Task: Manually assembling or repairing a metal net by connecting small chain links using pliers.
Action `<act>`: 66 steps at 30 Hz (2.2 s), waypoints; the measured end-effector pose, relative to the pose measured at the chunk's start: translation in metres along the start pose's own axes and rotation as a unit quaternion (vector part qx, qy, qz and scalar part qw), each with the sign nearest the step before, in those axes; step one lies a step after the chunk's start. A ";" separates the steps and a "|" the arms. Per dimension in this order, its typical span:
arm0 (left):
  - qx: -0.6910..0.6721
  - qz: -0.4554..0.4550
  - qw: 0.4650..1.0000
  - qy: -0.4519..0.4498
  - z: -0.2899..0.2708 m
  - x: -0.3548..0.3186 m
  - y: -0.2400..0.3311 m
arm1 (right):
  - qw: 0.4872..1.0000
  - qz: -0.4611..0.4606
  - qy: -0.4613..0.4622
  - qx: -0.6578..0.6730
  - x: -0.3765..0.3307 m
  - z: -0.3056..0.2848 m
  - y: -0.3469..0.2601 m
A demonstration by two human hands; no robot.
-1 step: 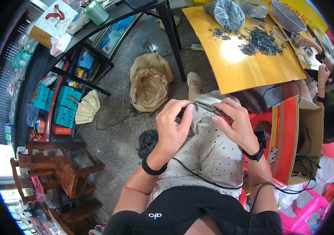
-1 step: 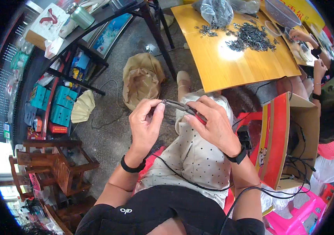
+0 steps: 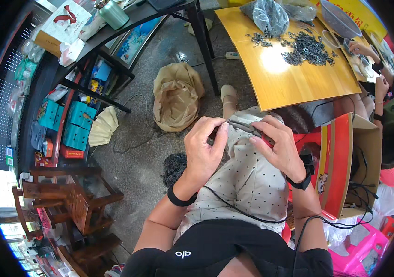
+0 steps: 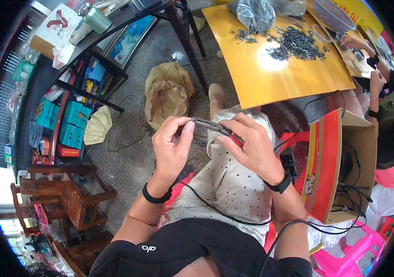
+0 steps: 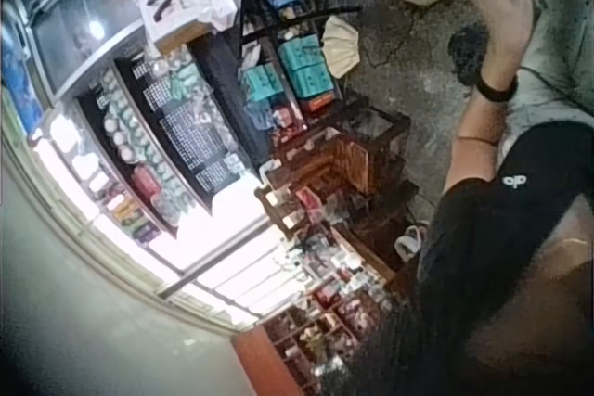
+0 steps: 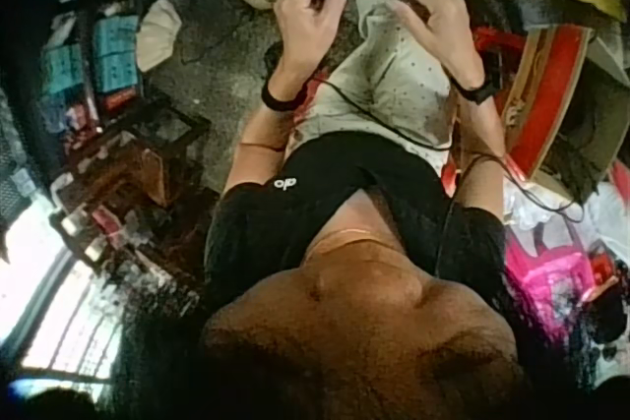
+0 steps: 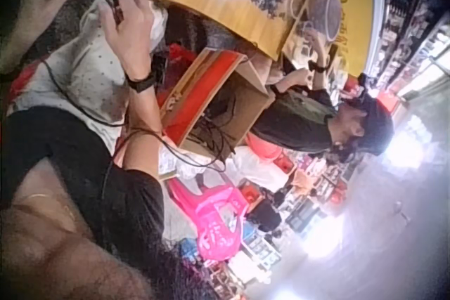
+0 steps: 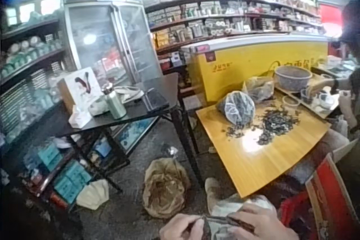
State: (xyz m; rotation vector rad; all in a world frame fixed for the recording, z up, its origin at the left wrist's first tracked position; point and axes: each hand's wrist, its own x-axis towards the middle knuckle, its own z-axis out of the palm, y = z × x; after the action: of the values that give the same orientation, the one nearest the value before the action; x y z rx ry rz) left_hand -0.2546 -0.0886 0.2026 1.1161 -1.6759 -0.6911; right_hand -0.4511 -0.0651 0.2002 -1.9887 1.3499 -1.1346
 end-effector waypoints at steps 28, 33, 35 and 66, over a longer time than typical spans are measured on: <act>-0.170 -0.219 0.952 -0.130 -0.018 -0.002 -0.002 | 0.953 -0.203 0.044 -0.219 -0.002 -0.004 -0.004; -0.207 -0.238 0.939 -0.134 -0.020 -0.005 -0.002 | 0.936 -0.250 0.035 -0.246 0.003 -0.009 -0.006; -0.197 -0.240 0.940 -0.140 -0.022 -0.005 -0.002 | 0.934 -0.256 0.034 -0.248 0.005 -0.008 -0.004; 0.139 0.205 0.964 -0.100 -0.021 -0.016 -0.015 | 0.925 -0.187 -0.127 -0.306 0.000 -0.012 -0.025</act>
State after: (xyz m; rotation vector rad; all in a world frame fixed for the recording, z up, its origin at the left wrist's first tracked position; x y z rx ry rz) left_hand -0.2277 -0.0792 0.1913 0.8625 -2.1461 -0.3153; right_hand -0.4485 -0.0549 0.2256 -2.8238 1.3223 -0.5867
